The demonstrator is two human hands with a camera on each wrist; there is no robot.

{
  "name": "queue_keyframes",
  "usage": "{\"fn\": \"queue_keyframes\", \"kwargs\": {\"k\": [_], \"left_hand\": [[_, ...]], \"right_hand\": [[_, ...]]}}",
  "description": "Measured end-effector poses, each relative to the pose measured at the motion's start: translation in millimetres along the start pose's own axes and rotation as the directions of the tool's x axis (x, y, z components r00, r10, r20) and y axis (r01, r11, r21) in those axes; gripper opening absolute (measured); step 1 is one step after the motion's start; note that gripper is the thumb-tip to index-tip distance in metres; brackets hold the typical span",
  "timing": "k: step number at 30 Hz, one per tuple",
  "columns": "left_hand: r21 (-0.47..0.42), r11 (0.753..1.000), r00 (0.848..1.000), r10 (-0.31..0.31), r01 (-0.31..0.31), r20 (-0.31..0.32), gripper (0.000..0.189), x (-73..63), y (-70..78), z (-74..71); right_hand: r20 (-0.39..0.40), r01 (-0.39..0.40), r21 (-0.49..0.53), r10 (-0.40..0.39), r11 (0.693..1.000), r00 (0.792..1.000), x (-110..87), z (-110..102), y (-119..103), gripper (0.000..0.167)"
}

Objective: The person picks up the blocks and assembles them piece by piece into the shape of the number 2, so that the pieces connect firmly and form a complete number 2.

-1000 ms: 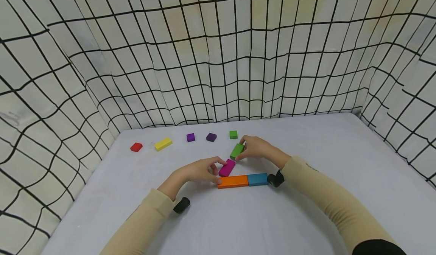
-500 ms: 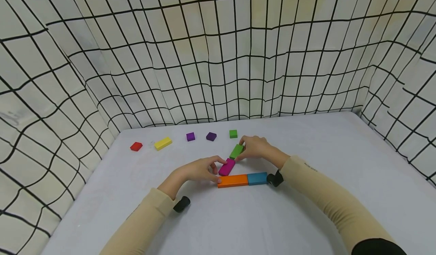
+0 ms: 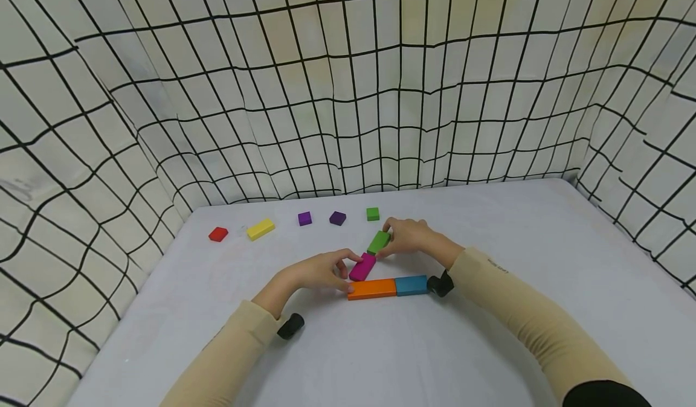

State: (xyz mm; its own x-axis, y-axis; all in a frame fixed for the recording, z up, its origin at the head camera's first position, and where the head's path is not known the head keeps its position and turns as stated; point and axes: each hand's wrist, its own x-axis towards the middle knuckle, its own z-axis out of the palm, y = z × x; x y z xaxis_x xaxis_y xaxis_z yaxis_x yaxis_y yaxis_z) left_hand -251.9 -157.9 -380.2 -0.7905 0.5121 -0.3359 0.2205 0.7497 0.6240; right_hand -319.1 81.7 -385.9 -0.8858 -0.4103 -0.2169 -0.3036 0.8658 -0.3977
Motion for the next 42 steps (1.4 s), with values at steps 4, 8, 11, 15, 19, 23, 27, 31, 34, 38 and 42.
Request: {"fn": "queue_keyframes", "kwargs": {"k": [4,8,11,15,19,23,27,31,34,38,42], "left_hand": [[-0.001,1.000,1.000,-0.005,0.005,-0.002,0.059,-0.2,-0.6,0.4],[-0.010,1.000,1.000,-0.006,0.006,-0.001,0.059,-0.5,-1.0,-0.2],[-0.017,1.000,1.000,-0.004,0.004,0.000,0.058,-0.6,-0.8,-1.0],[-0.025,1.000,1.000,-0.006,0.006,0.004,0.058,-1.1,0.3,-1.2],[-0.023,1.000,1.000,-0.007,0.007,0.005,0.059,-1.3,0.9,-0.8],[-0.022,1.000,1.000,-0.005,0.006,0.004,0.059,-0.4,-0.2,-0.4],[-0.027,1.000,1.000,-0.003,0.003,0.005,0.059,0.3,-1.0,-0.6],[-0.025,1.000,1.000,0.002,-0.002,0.004,0.059,0.4,-0.7,-1.4],[-0.026,1.000,1.000,0.000,0.000,0.003,0.059,0.0,-0.2,-1.5],[-0.024,1.000,1.000,-0.003,0.004,0.002,0.059,-0.5,0.9,-1.2],[-0.019,1.000,1.000,-0.005,0.005,0.001,0.059,-0.8,1.7,-0.7]], "right_hand": [[0.016,0.003,0.027,-0.003,1.000,1.000,-1.2,-2.1,0.9,0.072],[0.023,0.013,0.045,-0.014,0.999,1.000,-1.8,-2.8,2.5,0.067],[0.024,0.019,0.052,-0.021,0.998,1.000,-1.5,-2.4,3.4,0.064],[0.023,0.025,0.055,-0.026,0.998,0.999,-1.3,-1.5,4.6,0.063],[0.019,0.028,0.053,-0.030,0.998,0.999,-0.9,-0.7,5.1,0.063],[0.018,0.035,0.052,-0.036,0.998,0.999,-1.2,-0.6,4.6,0.063],[0.018,0.043,0.047,-0.043,0.998,0.999,-2.3,-1.1,3.3,0.062],[0.017,0.044,0.038,-0.045,0.998,0.999,-2.8,-1.9,1.8,0.061],[0.017,0.045,0.033,-0.045,0.998,0.999,-2.7,-2.0,1.0,0.061],[0.016,0.045,0.028,-0.046,0.999,0.999,-2.6,-1.7,0.4,0.061],[0.021,0.044,0.029,-0.045,0.999,0.999,-3.4,-1.6,-0.5,0.060]]}}
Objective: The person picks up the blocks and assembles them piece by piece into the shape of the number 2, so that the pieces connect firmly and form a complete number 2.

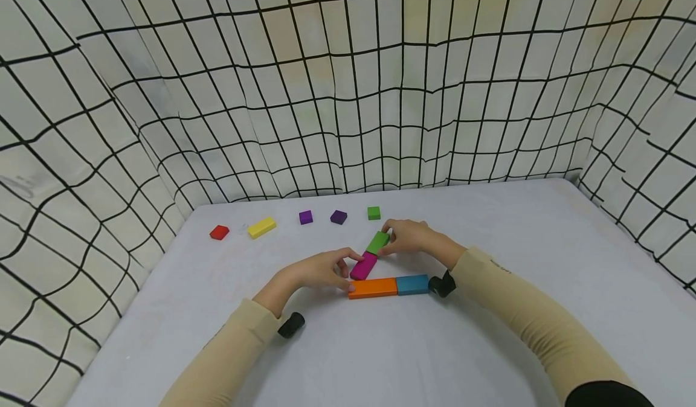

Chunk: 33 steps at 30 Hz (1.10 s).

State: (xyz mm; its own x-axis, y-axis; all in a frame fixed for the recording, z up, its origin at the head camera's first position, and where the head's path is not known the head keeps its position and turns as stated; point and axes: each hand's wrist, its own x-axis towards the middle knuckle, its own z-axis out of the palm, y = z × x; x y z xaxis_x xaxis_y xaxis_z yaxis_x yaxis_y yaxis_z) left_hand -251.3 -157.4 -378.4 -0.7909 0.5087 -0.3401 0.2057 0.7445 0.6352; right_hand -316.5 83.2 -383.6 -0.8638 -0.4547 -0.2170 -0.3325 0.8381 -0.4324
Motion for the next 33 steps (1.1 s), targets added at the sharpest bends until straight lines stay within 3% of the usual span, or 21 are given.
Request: {"fn": "queue_keyframes", "kwargs": {"k": [33], "left_hand": [[-0.006,1.000,1.000,-0.003,0.003,0.000,0.059,-1.4,2.0,-0.2]], "right_hand": [[0.007,-0.002,-0.008,0.002,1.000,1.000,-3.3,-0.3,-3.9,0.061]]}}
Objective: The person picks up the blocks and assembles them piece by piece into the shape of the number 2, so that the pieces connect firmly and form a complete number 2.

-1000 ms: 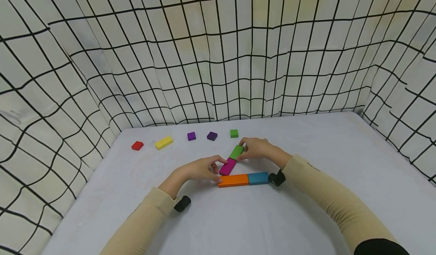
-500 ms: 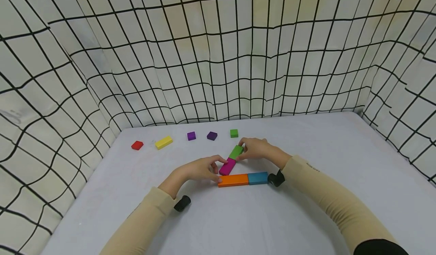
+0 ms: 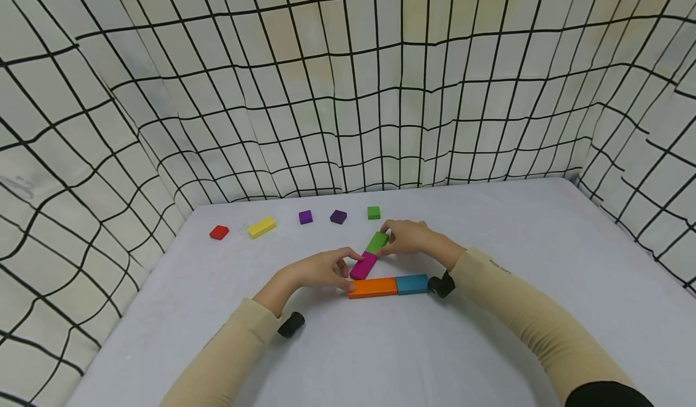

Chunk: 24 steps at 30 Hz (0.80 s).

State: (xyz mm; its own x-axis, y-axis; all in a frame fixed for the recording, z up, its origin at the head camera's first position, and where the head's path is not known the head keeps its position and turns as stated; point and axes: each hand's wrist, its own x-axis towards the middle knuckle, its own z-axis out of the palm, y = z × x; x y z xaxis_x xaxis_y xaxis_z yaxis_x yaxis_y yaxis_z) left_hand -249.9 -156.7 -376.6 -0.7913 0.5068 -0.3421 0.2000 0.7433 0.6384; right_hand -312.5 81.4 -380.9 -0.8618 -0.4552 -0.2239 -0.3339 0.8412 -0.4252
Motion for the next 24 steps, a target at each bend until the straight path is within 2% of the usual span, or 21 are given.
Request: {"fn": "queue_keyframes", "kwargs": {"k": [7,24], "left_hand": [[0.000,1.000,1.000,-0.002,0.002,-0.001,0.059,0.8,-0.5,0.2],[0.003,1.000,1.000,-0.009,0.009,-0.003,0.059,-0.1,-0.6,0.3]], "right_hand": [[0.010,0.006,0.002,-0.006,1.000,1.000,-2.1,-2.6,-0.3,0.062],[-0.001,0.028,0.013,-0.028,1.000,1.000,-5.0,-2.6,1.1,0.055]]}}
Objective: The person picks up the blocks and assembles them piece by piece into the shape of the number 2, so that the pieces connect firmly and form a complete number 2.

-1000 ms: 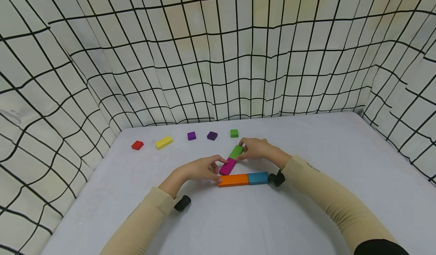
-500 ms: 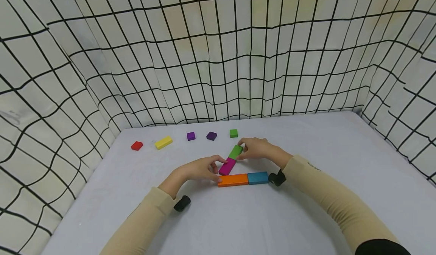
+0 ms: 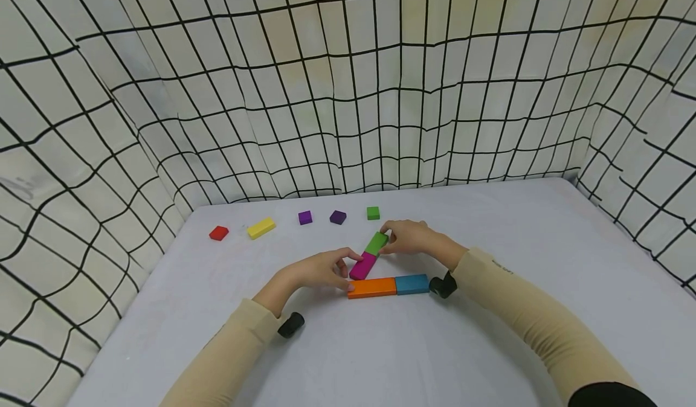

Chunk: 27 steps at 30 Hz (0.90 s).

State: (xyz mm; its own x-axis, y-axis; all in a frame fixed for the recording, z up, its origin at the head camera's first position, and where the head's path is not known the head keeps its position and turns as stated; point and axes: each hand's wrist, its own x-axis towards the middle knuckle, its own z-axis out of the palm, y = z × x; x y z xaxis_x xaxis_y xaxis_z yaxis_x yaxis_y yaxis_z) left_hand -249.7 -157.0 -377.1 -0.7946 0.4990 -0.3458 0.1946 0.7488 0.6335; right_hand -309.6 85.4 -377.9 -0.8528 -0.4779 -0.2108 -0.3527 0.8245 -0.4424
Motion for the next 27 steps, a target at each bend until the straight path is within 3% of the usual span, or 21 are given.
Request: {"fn": "queue_keyframes", "kwargs": {"k": [12,21,27], "left_hand": [[0.007,1.000,1.000,0.002,-0.001,-0.006,0.059,-0.2,1.3,0.0],[0.008,1.000,1.000,-0.008,0.008,-0.006,0.058,0.1,-1.2,0.9],[0.003,1.000,1.000,-0.003,0.003,-0.006,0.058,0.1,-1.5,1.0]], "right_hand": [[-0.017,0.019,-0.012,-0.019,1.000,1.000,3.4,-7.6,6.7,0.051],[-0.060,0.170,0.052,-0.167,0.984,0.984,5.1,-21.8,14.3,0.038],[-0.119,0.202,0.075,-0.193,0.976,0.974,12.7,-24.4,22.0,0.034]]}}
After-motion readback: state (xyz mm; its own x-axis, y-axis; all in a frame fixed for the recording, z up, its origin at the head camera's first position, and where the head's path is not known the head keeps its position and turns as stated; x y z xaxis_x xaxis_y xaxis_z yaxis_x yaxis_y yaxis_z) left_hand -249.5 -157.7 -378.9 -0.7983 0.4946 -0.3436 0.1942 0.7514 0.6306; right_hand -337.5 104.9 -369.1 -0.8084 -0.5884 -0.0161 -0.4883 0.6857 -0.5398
